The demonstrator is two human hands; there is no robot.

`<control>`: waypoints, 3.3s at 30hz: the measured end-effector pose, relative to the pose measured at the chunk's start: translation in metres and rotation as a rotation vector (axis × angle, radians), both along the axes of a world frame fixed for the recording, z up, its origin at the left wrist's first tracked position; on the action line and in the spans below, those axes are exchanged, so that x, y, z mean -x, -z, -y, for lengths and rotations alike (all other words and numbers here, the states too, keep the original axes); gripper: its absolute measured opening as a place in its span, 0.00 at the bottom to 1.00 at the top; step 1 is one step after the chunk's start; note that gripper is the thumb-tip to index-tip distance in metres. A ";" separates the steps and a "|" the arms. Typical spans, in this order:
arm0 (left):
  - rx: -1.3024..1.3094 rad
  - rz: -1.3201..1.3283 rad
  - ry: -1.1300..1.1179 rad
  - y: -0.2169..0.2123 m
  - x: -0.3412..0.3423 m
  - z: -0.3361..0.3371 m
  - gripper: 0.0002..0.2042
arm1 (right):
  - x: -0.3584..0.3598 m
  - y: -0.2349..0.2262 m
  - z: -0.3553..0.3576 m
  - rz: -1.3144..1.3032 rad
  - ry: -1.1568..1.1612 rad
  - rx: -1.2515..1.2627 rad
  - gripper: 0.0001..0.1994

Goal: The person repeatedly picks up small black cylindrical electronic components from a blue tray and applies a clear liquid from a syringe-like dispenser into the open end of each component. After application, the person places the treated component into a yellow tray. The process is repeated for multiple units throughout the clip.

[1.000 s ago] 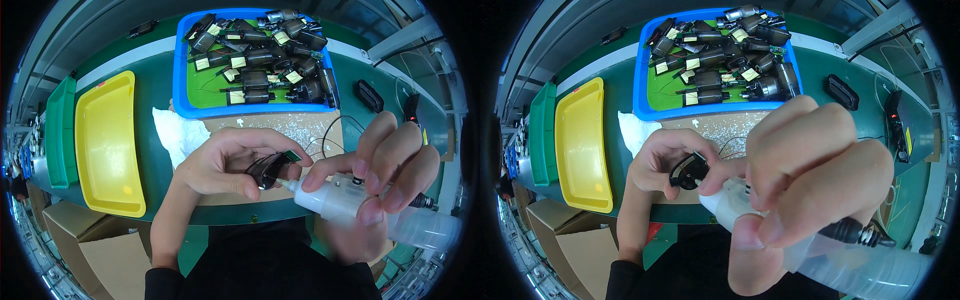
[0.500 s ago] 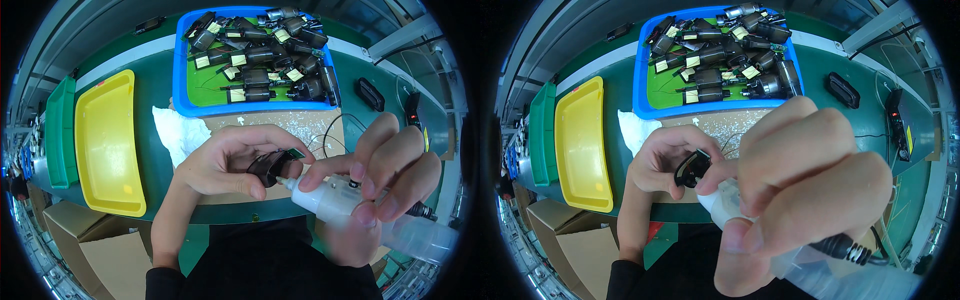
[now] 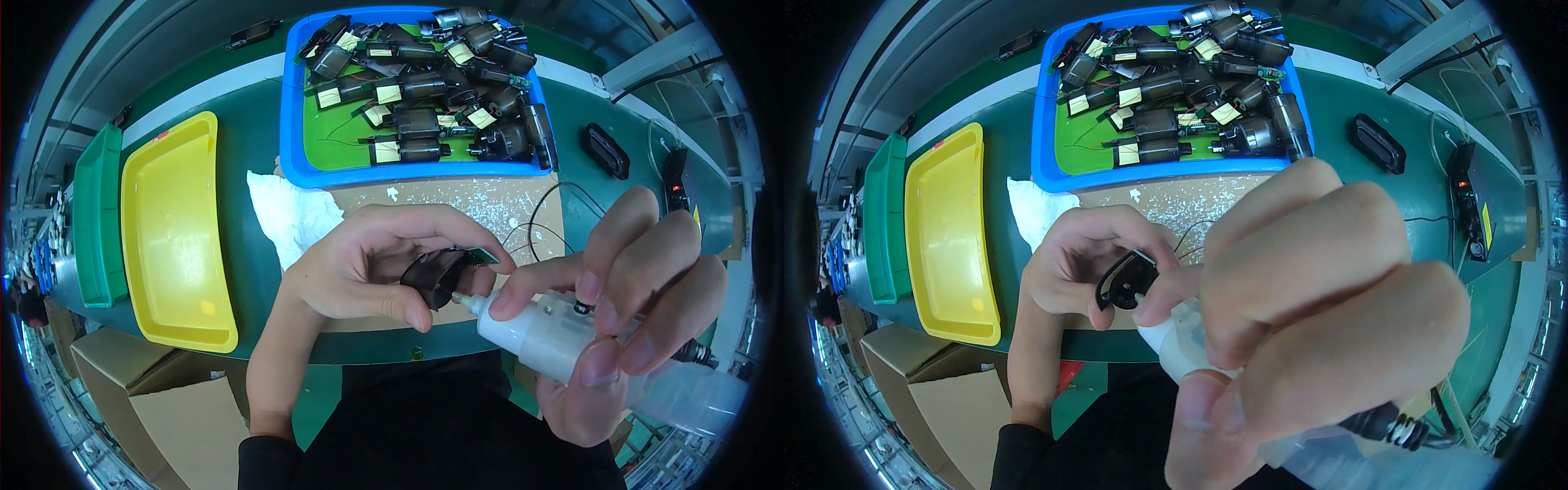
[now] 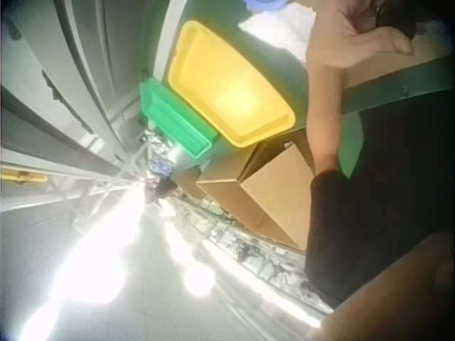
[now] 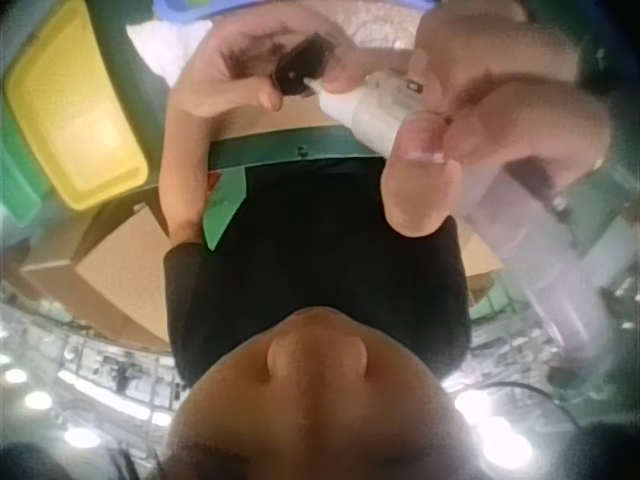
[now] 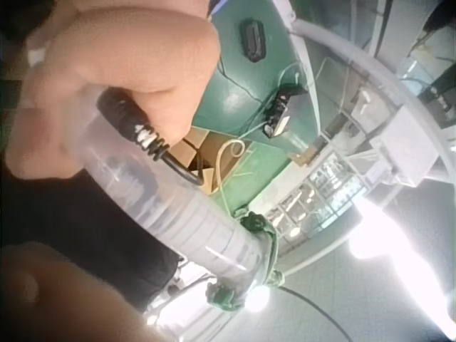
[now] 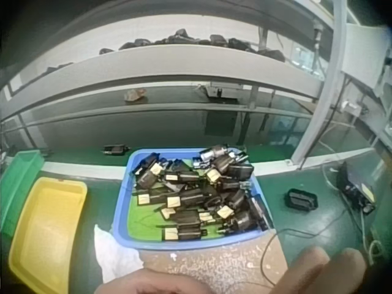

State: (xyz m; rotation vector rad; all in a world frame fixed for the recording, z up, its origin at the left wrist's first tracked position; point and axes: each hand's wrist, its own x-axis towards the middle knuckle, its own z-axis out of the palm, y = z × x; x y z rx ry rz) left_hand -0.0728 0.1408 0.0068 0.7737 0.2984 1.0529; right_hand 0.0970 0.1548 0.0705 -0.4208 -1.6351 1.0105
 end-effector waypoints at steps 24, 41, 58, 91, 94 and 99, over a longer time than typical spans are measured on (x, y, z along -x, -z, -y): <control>-0.046 0.009 -0.006 0.003 0.000 0.000 0.29 | 0.004 -0.001 0.003 -0.034 0.020 0.039 0.08; -0.078 0.019 -0.012 0.003 0.000 0.000 0.29 | -0.007 -0.005 -0.008 0.017 -0.102 0.000 0.08; -0.387 -1.694 -0.842 -0.051 0.098 0.039 0.19 | -0.012 0.014 -0.005 -0.122 0.114 0.196 0.13; -0.124 -0.871 -0.912 0.001 0.178 -0.179 0.19 | -0.042 0.089 -0.017 0.165 0.291 0.253 0.06; -0.036 -0.258 -0.704 -0.018 0.123 -0.118 0.23 | -0.042 0.088 -0.015 0.086 0.319 0.284 0.07; 0.132 0.120 -0.510 -0.018 0.057 -0.057 0.19 | -0.042 0.073 -0.013 0.113 0.292 0.182 0.11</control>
